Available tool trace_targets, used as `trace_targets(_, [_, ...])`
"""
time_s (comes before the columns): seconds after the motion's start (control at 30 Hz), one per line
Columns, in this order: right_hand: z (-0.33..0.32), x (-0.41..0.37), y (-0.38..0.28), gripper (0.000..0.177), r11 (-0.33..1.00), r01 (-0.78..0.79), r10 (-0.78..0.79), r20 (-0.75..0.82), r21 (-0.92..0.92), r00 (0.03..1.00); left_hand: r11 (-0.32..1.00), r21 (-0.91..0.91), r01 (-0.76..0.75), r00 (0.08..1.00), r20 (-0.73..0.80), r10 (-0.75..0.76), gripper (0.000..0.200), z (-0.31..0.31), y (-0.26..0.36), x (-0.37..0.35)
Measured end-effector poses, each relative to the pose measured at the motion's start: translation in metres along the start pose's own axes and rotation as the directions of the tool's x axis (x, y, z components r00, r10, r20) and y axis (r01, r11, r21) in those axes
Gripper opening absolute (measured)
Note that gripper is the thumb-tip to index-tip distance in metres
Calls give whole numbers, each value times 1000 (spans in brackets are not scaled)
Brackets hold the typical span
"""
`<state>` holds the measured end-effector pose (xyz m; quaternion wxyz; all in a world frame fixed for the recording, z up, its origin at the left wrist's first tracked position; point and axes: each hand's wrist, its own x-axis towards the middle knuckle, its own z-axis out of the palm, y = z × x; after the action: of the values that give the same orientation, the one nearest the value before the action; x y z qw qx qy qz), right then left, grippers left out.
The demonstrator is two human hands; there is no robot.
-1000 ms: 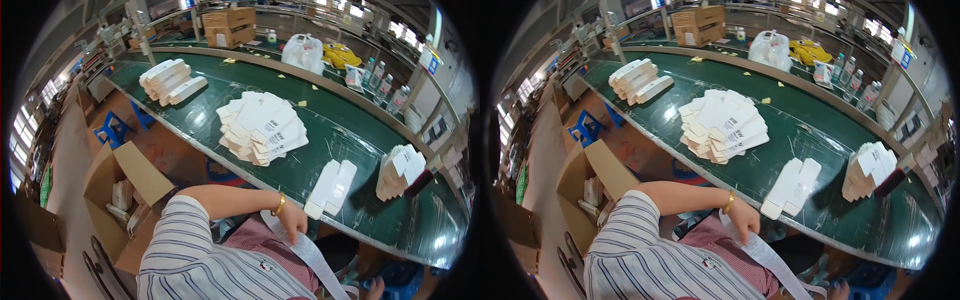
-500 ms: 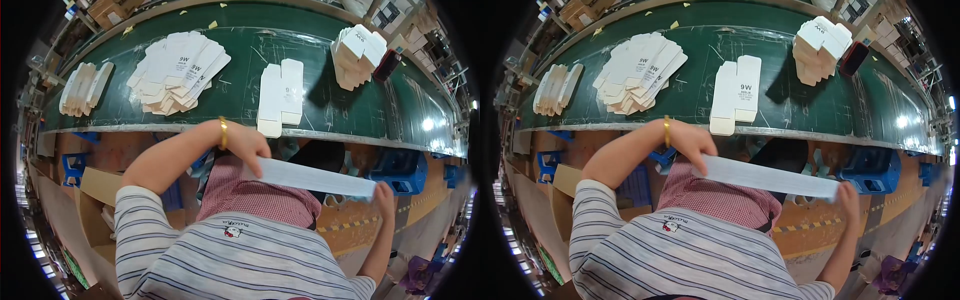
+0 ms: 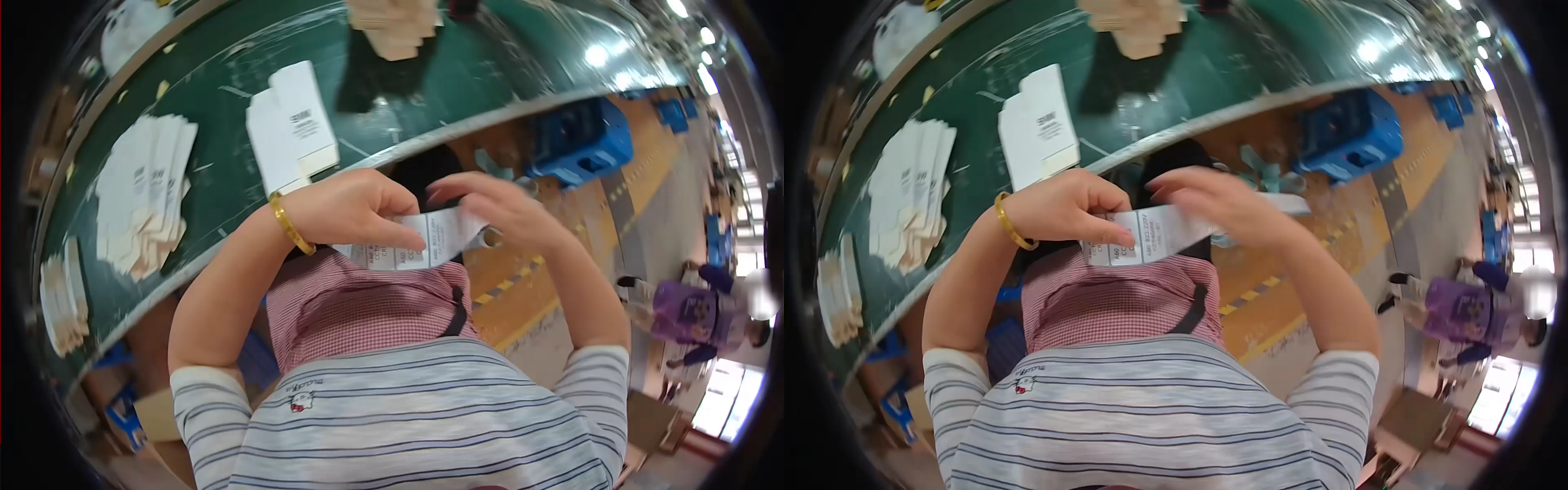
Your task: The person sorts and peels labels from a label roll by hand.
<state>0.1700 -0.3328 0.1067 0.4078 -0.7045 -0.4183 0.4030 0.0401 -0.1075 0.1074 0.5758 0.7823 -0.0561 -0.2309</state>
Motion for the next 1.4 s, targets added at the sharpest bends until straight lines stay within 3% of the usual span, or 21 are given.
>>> trace_targets(0.1, [2,-6,-4,23,999,7,-1,152,-39,988,998,-37,50,998,24,-49,24,0,8,8])
trace_targets(0.13, [-6,-10,5,21,999,6,-1,110,-47,994,999,48,-12,999,45,9,25,-4,1,5])
trace_targets(0.27, [-92,-63,85,17,991,-131,124,-313,-1,941,987,106,119,987,97,-129,37,-15,-25,-34])
trace_targets(0.33, [-147,-109,140,18,973,-231,178,-547,-29,818,979,68,192,972,126,-199,35,-23,-54,-65])
trace_targets(0.43, [-204,-184,214,24,914,-403,254,-843,49,474,958,-35,285,952,126,-279,31,-29,-83,-103])
trace_targets(0.53, [-198,-177,208,31,750,-633,175,-864,-194,472,930,-275,244,969,31,-245,29,-24,-82,-110])
trace_targets(0.6, [-179,-147,199,34,774,-575,119,-830,-266,545,965,-78,250,968,40,-247,28,-26,-49,-87])
trace_targets(0.63, [-150,-113,169,36,831,-477,125,-740,-285,660,979,4,204,978,49,-204,28,-23,-36,-69])
trace_targets(0.7, [-92,-45,109,39,934,-278,129,-512,-226,849,988,146,56,994,81,-69,29,-16,-16,-35])
trace_targets(0.73, [-60,-30,71,39,960,-63,-21,-297,-271,955,986,163,27,992,120,-47,30,-12,-12,-19])
trace_targets(0.8, [-5,-11,35,40,974,203,-204,0,-104,979,988,156,-8,989,147,-16,31,0,-1,1])
trace_targets(0.83, [12,-7,25,36,946,321,-319,56,-44,946,992,125,-9,988,152,-10,32,3,3,6])
trace_targets(0.9, [14,-7,12,31,965,258,-243,196,-51,950,999,32,27,982,185,-32,33,4,2,6])
trace_targets(0.97, [-1,-12,31,28,957,282,-265,190,-68,945,998,35,51,976,208,-57,35,-1,1,-1])
trace_targets(1.03, [-28,-30,57,25,988,135,-127,95,-78,987,988,109,112,975,178,-130,37,-8,-12,-16])
trace_targets(1.07, [-48,-45,72,23,997,-27,27,-1,-69,1000,985,88,151,974,158,-164,38,-10,-21,-26])
trace_targets(1.17, [-109,-99,135,22,946,-310,278,-254,-95,926,966,116,230,962,122,-244,36,-23,-50,-55])
trace_targets(1.23, [-141,-141,164,27,884,-457,376,-435,-95,818,954,75,290,940,163,-299,33,-30,-70,-73])
trace_targets(1.33, [-200,-210,245,32,741,-671,445,-724,-33,527,936,-45,348,926,172,-336,30,-31,-76,-88])
trace_targets(1.37, [-219,-230,277,32,594,-784,379,-797,-180,470,931,-94,353,927,167,-335,29,-32,-75,-88])
trace_targets(1.4, [-231,-238,296,31,404,-866,290,-857,-295,427,957,-11,291,949,127,-287,31,-33,-74,-84])
